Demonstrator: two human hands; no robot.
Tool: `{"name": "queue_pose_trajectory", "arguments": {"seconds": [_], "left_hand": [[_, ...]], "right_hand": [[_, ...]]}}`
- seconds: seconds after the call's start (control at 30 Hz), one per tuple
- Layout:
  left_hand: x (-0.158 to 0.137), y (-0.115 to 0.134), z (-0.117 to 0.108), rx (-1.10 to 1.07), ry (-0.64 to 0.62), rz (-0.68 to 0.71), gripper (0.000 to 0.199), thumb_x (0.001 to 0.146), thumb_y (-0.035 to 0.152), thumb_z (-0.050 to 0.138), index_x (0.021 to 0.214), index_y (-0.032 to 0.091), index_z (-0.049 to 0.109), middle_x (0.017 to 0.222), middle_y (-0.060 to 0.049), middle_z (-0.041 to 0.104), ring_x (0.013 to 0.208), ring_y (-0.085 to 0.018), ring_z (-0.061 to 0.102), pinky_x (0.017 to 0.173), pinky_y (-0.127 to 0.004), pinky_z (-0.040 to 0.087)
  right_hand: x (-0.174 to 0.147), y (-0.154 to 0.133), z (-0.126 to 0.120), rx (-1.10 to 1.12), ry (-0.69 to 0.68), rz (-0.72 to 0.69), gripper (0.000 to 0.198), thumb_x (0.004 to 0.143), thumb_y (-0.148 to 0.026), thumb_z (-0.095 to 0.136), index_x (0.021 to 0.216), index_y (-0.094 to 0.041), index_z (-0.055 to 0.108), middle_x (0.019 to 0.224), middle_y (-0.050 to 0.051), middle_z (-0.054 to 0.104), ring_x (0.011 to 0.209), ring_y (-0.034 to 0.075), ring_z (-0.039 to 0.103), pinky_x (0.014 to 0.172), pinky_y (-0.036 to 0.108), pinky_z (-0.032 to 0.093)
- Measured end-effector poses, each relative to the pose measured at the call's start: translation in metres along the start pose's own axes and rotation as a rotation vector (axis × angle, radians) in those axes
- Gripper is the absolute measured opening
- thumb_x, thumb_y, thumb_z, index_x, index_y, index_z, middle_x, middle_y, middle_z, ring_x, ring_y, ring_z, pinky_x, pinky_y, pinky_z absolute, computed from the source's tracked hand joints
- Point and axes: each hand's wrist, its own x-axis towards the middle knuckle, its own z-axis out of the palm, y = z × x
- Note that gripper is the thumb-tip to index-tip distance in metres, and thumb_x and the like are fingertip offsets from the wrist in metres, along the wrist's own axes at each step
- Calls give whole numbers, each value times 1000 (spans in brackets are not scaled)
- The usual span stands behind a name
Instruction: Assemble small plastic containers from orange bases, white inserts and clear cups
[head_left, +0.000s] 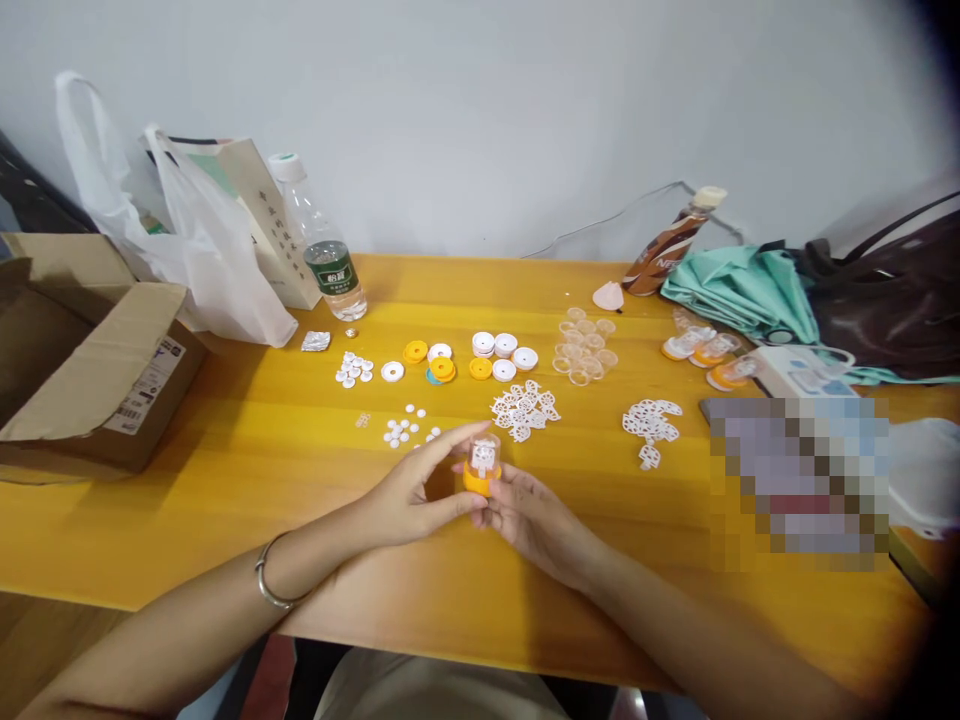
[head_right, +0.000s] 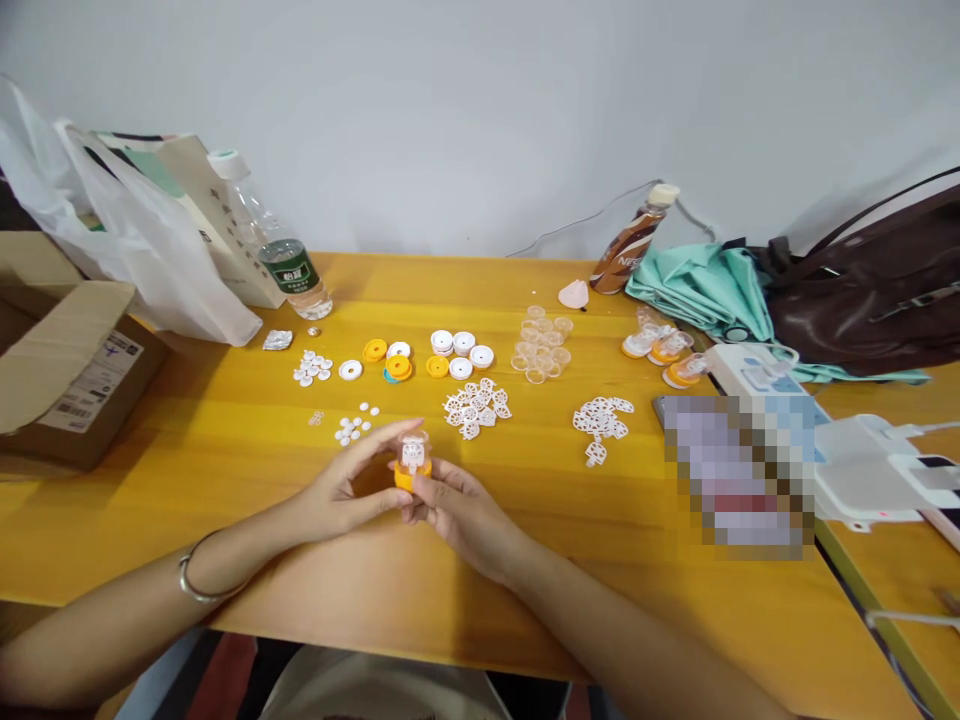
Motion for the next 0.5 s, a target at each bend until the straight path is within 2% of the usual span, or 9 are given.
{"name": "queue_pose_trajectory", "arguments": {"seconds": [0.17,0.23,0.37,0.5], "left_hand": [[-1,2,3,311,-56,111,59,83,25,57,136,22,31,120,-12,53,109,-23,49,95,-42,40],[-1,2,3,371,-39,136,62,84,25,56,138,22,27,125,-13,49,114,-23,46,98,-42,38],[-4,4,1,385,47,147,64,83,26,56,138,23,25,131,-13,42,120,-24,41,101,-43,37],[-6,5,-3,372,78,165,55,84,22,53,135,23,31,130,-12,42,120,-22,41,103,-43,36]], "right_hand": [[2,-4,0,-399,41,-137,23,76,-38,64,75,-17,56,69,-3,45,63,8,40,64,23,35],[2,-8,1,-488,43,-195,22,76,-38,63,74,-19,52,67,-4,42,63,9,40,63,24,35],[-2,-23,4,-553,214,-339,19,81,-40,57,90,-26,47,81,-1,54,77,15,51,75,31,41],[-11,-60,-8,-763,396,-494,14,83,-36,55,90,-27,47,97,3,58,91,18,54,85,35,40]]}}
